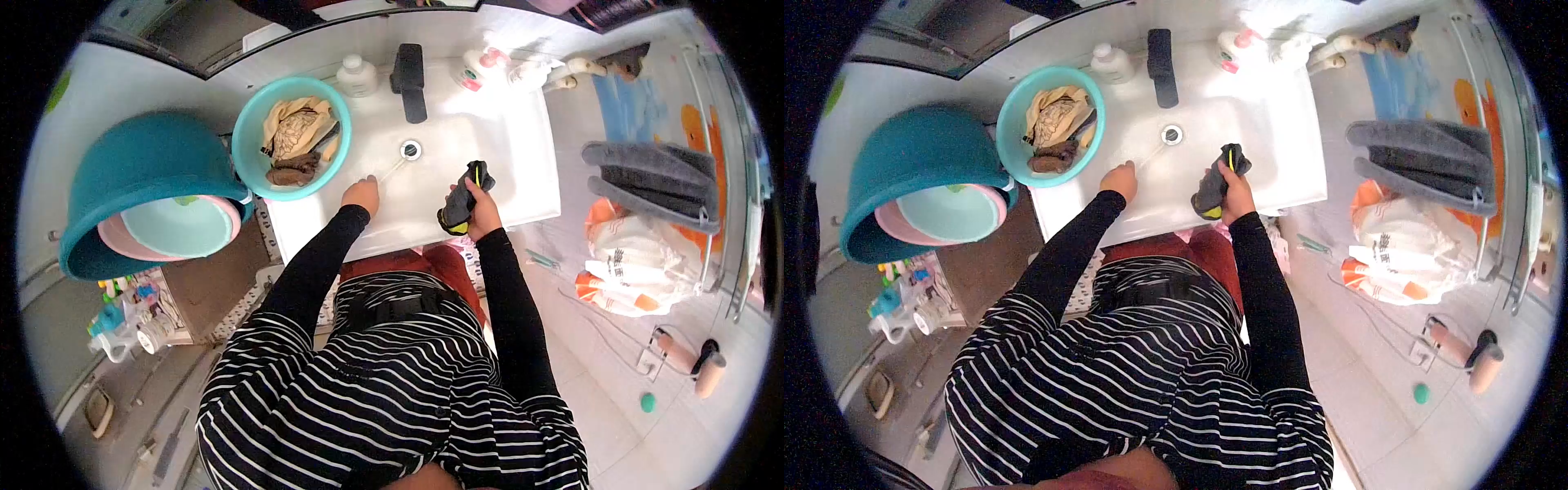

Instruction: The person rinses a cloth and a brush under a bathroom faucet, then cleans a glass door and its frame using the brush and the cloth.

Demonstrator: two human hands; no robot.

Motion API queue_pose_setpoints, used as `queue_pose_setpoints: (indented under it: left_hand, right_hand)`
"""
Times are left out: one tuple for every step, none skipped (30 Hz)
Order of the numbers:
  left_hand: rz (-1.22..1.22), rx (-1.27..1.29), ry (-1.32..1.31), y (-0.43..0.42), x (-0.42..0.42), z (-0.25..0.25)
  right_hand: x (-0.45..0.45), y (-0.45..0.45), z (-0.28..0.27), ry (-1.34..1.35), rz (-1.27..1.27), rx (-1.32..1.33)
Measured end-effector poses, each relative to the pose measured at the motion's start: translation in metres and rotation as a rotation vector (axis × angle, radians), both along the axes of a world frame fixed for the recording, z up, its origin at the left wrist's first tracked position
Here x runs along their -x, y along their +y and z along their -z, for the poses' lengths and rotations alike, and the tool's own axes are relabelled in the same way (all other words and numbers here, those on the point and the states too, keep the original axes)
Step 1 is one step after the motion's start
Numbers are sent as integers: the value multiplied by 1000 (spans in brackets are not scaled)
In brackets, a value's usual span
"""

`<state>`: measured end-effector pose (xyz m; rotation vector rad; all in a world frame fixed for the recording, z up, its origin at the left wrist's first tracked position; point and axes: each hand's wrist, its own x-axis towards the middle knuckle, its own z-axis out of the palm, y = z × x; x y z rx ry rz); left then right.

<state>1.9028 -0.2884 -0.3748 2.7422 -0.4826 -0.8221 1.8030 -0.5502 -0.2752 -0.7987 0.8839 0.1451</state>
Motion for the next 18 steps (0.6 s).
queue_pose_setpoints:
  left_hand:
    - [33,-2,22,6,2,4]
    - [68,-2,41,9,1,7]
    - [54,9,25,10,1,0]
    - [40,21,10,10,1,-6]
    - [24,33,-2,10,1,-11]
    - [39,16,8,14,1,-9]
    - [52,0,18,17,1,-7]
    - [61,-14,22,17,-1,-5]
    - [40,40,-35,13,-1,-10]
    - [18,94,-91,11,0,-15]
    - [-6,147,-146,9,2,-21]
    - [-14,181,-175,4,4,-34]
    - [-22,215,-204,-3,5,-52]
    - [-29,248,-232,-10,6,-69]
    - [-35,268,-230,-17,5,-88]
    - [-42,288,-229,-24,5,-107]
    - [-49,307,-226,-30,6,-119]
    - [-56,360,-272,-35,8,-127]
  right_hand:
    - [5,1,6,-10,25,-1]
    - [9,1,10,-22,51,0]
    - [13,2,14,-39,77,-5]
    - [16,2,18,-55,102,-10]
    - [19,3,23,-69,127,-15]
    - [22,5,22,-78,137,-19]
    - [24,7,21,-77,154,-38]
    - [24,9,20,-82,167,-55]
    - [24,8,20,-88,179,-72]
    - [24,8,22,-86,176,-102]
    - [26,7,22,-93,177,-89]
    - [26,7,19,-99,177,-77]
    - [27,6,16,-106,177,-65]
    - [28,5,15,-115,187,-62]
    - [29,4,12,-126,193,-59]
    - [30,2,7,-138,198,-56]
    - [33,0,4,-147,202,-55]
    - [36,-2,1,-132,216,-54]
